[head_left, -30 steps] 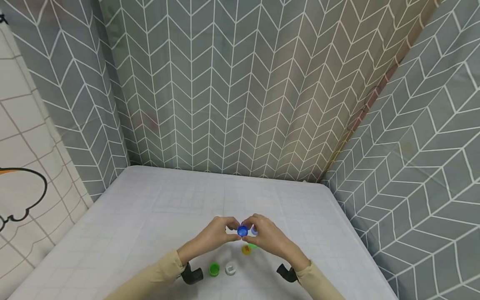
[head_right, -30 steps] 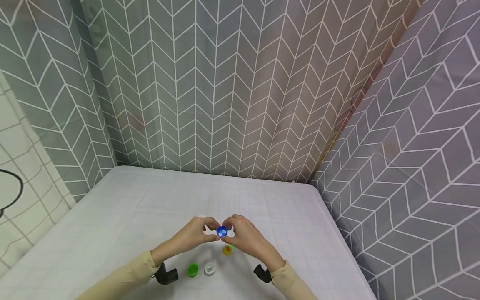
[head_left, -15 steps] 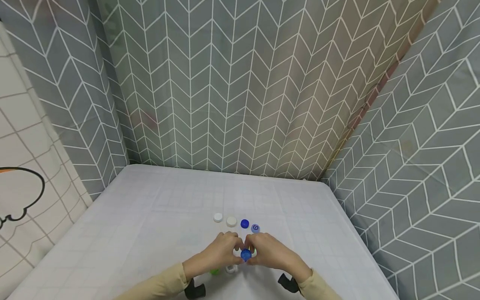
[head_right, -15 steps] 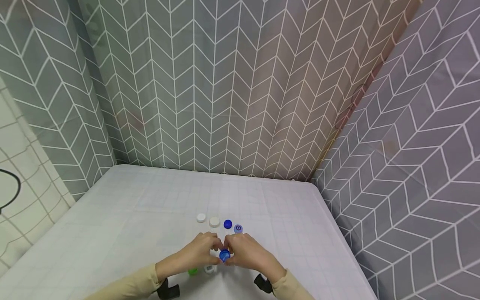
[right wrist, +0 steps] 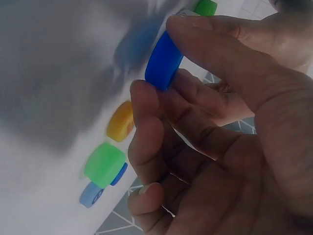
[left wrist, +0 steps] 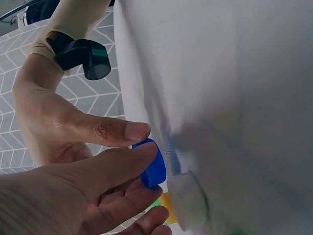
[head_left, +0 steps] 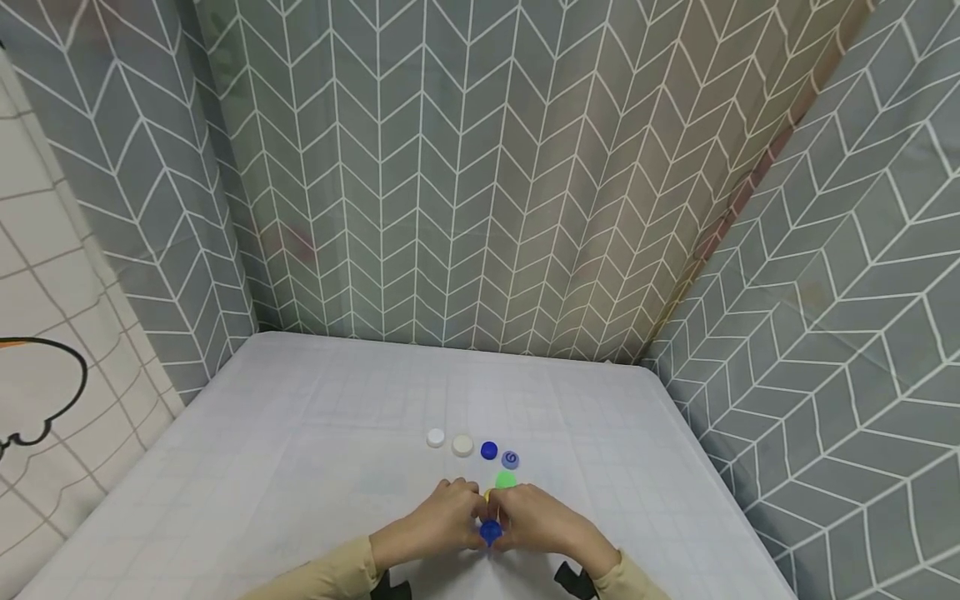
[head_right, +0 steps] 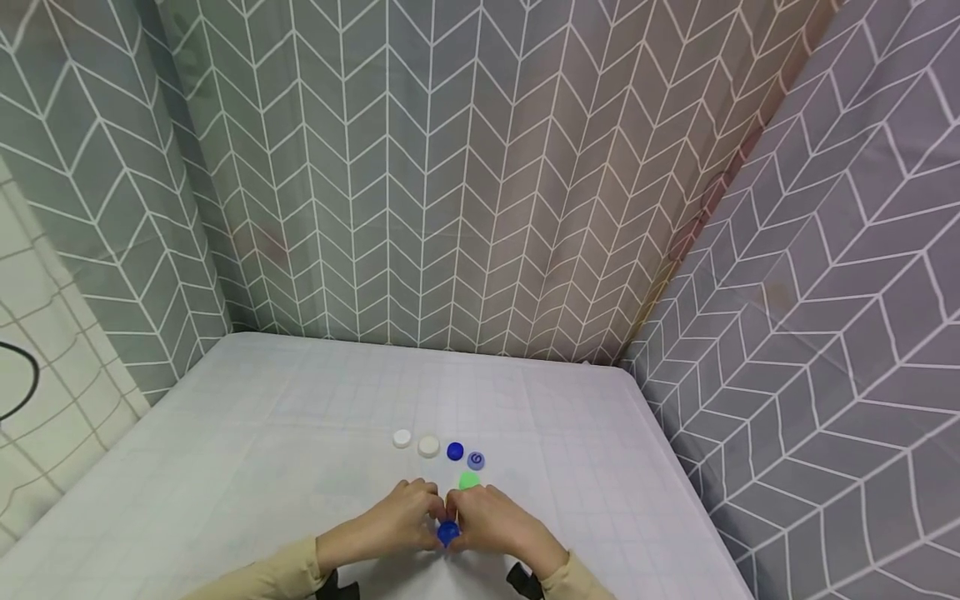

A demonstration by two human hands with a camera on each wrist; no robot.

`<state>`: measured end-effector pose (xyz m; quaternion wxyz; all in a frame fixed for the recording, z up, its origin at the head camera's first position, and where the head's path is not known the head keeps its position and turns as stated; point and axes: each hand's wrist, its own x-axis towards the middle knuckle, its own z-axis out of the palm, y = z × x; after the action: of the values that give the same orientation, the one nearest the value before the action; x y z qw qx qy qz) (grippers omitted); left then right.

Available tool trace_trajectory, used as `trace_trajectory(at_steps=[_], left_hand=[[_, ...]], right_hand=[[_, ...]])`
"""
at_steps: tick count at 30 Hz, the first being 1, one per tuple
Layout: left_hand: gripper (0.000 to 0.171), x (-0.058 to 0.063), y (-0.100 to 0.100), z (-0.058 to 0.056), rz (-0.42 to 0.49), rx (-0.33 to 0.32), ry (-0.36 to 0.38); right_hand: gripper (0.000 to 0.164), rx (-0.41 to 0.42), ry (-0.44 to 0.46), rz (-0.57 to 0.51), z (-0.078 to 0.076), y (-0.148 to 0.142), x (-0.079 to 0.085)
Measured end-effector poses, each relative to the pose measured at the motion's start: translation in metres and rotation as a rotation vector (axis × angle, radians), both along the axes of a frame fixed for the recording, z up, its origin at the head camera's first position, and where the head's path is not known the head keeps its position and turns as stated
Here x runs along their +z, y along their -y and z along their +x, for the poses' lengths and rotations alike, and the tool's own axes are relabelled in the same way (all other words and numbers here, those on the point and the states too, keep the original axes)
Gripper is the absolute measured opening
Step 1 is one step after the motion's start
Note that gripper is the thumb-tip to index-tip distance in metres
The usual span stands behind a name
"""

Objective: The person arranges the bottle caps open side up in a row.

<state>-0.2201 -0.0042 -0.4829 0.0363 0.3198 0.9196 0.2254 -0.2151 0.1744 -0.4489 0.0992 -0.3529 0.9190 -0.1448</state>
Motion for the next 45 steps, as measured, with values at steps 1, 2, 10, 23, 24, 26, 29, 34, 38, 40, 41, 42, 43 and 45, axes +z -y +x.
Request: trace_trajectory(at_steps=[1,2,10,23,24,26,29,34,38,40,41,42,43,45], left_hand=[[0.027,-0.001,-0.001,0.0,0.0,0.003,0.0],[0.027,-0.003,-0.001,0.0,-0.005,0.005,-0.003],[0.025,-0.013,-0.002,0.001,-0.038,0.011,-0.027],[0.026,0.0,0.003,0.005,0.005,-0.001,-0.018],[0.026,0.002,0.004,0.005,0.015,-0.002,-0.016],[0.026,0.004,0.005,0.004,0.029,-0.004,-0.008],[0.027,0.009,0.006,0.0,0.06,0.003,0.01],[0.027,0.022,0.008,-0.009,0.126,0.028,0.02],[0.027,0.032,0.01,-0.018,0.158,0.045,-0.006],[0.028,0.034,0.011,-0.023,0.162,0.055,-0.02],[0.028,0.035,0.011,-0.025,0.161,0.06,-0.023],[0.029,0.035,0.01,-0.027,0.16,0.065,-0.022],[0.029,0.034,0.01,-0.03,0.156,0.07,-0.015],[0.03,0.031,0.009,-0.033,0.145,0.078,0.004]], right_hand=[[0.031,-0.003,0.003,0.005,0.0,0.0,-0.001],[0.031,-0.005,0.007,0.008,0.0,0.0,-0.002],[0.035,-0.017,0.035,0.033,0.0,0.001,-0.009],[0.041,-0.033,0.026,0.005,0.001,-0.002,-0.003],[0.042,-0.035,0.015,0.0,0.002,-0.002,-0.002],[0.042,-0.045,0.012,-0.013,0.002,-0.004,0.002],[0.041,-0.057,0.02,-0.049,-0.001,-0.008,0.008],[0.035,-0.095,-0.031,-0.107,-0.01,-0.015,0.018],[0.035,-0.141,-0.08,-0.147,-0.018,-0.022,0.023],[0.036,-0.165,-0.088,-0.159,-0.021,-0.024,0.024],[0.037,-0.175,-0.09,-0.161,-0.023,-0.025,0.024],[0.037,-0.184,-0.09,-0.163,-0.025,-0.026,0.023],[0.038,-0.192,-0.081,-0.165,-0.027,-0.027,0.023],[0.039,-0.197,-0.065,-0.163,-0.03,-0.027,0.019]])
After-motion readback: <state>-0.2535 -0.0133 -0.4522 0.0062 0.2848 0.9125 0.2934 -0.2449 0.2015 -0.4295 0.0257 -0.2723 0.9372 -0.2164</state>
